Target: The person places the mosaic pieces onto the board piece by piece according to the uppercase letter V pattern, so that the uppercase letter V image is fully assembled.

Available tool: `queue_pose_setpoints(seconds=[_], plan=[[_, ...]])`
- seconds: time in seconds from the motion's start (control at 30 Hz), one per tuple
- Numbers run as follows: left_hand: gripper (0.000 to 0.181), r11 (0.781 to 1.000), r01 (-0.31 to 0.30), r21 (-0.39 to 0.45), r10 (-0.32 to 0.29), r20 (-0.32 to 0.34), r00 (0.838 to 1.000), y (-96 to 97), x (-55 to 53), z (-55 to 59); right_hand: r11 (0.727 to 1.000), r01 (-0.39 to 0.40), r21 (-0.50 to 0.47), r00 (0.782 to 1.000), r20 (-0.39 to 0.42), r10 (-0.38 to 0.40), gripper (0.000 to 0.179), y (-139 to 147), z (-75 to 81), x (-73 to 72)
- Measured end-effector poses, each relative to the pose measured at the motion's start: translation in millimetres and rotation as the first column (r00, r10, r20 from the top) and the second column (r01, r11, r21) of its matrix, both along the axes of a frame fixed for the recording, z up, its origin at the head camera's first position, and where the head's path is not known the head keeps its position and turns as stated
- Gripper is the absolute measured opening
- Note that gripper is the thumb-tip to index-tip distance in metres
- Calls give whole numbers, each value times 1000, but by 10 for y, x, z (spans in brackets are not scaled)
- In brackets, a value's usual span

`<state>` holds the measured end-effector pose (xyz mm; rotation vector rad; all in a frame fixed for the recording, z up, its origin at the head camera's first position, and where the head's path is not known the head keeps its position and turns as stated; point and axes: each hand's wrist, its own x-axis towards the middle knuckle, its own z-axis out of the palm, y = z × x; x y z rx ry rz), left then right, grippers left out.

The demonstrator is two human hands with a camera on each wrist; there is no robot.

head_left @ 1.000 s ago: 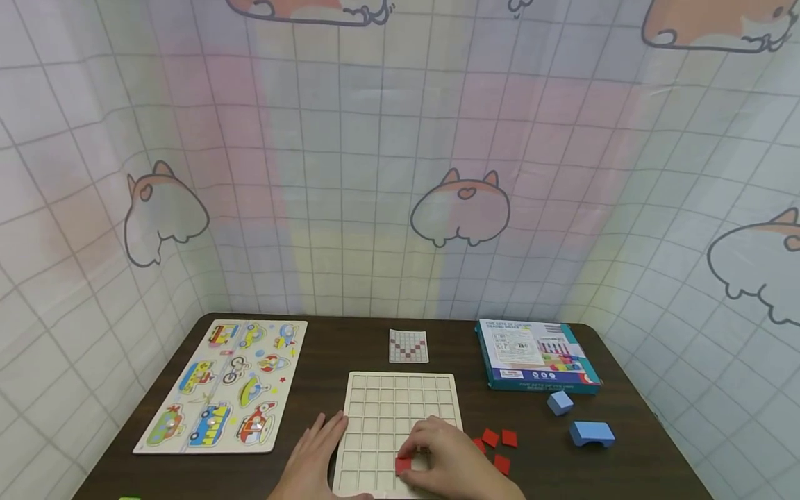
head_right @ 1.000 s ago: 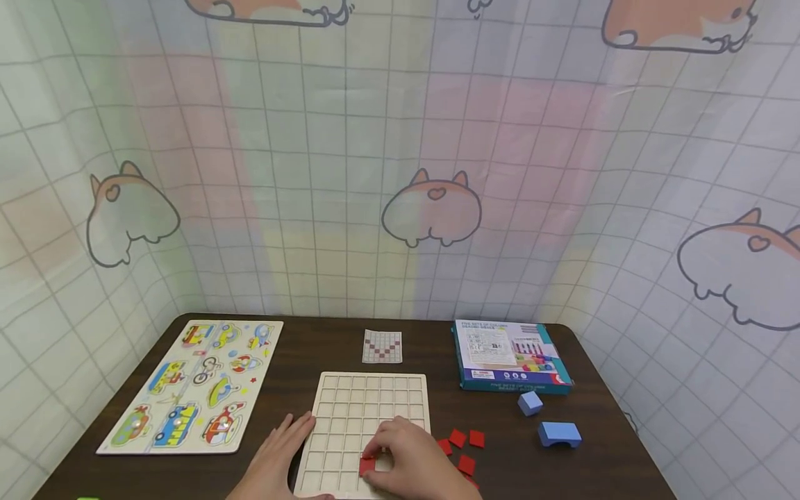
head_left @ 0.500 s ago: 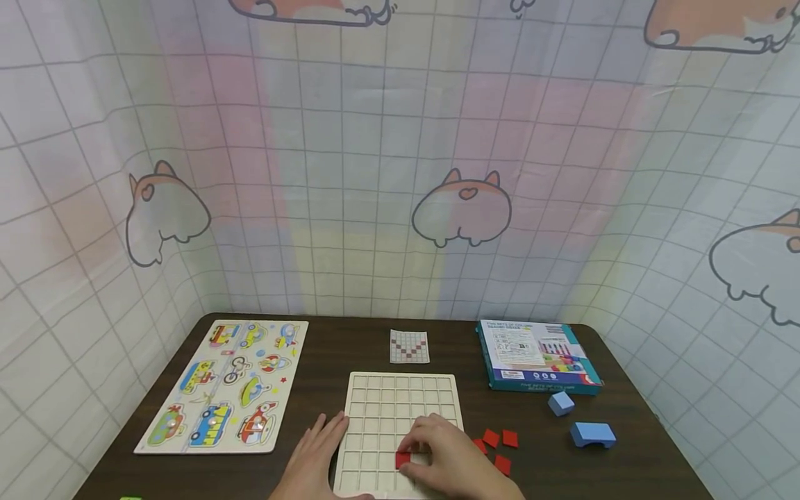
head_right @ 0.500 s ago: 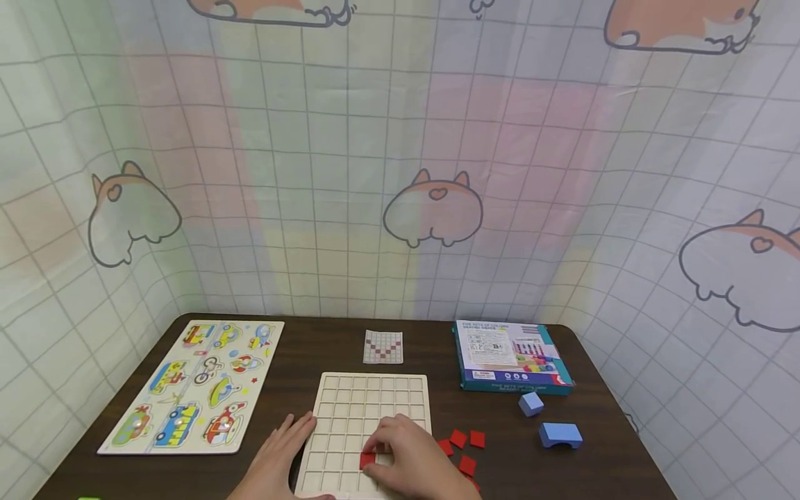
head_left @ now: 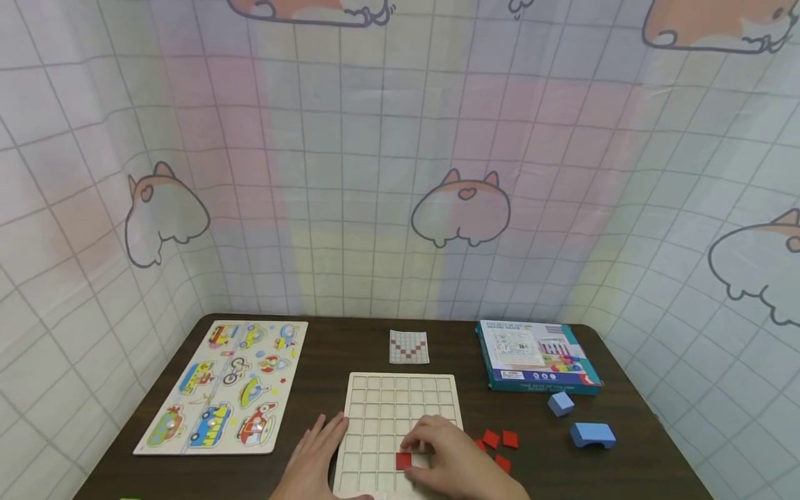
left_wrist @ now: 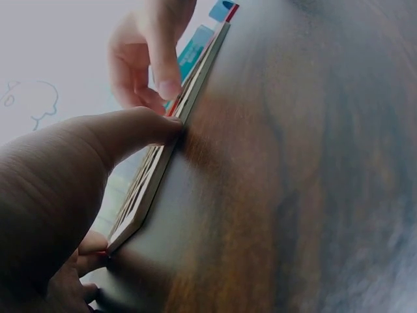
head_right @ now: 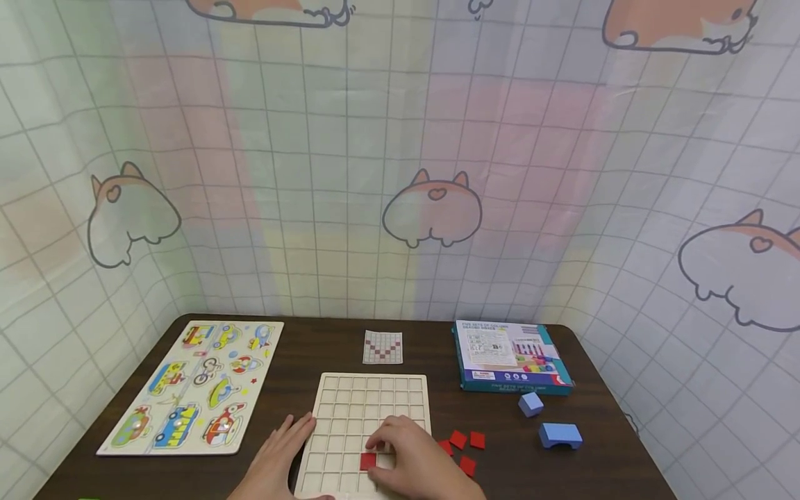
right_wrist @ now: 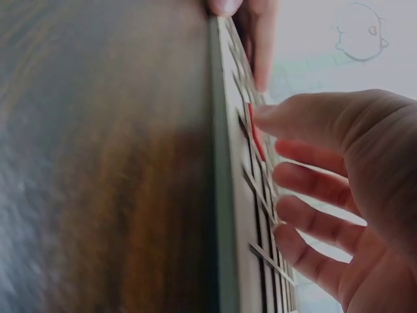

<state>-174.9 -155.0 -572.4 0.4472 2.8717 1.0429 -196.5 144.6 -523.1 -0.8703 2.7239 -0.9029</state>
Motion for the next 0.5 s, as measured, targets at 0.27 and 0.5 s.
queue_pose_setpoints(seconds=[0.27, 0.5], plan=[[133, 1000, -8, 2, 8, -53, 999, 1, 18, 14, 997, 5, -83, 999, 54, 0, 29, 162, 109, 17], [132, 1000, -3, -3, 3, -63, 998, 11, 9, -14, 989, 40, -143, 999, 2, -41, 29, 358, 146, -5]])
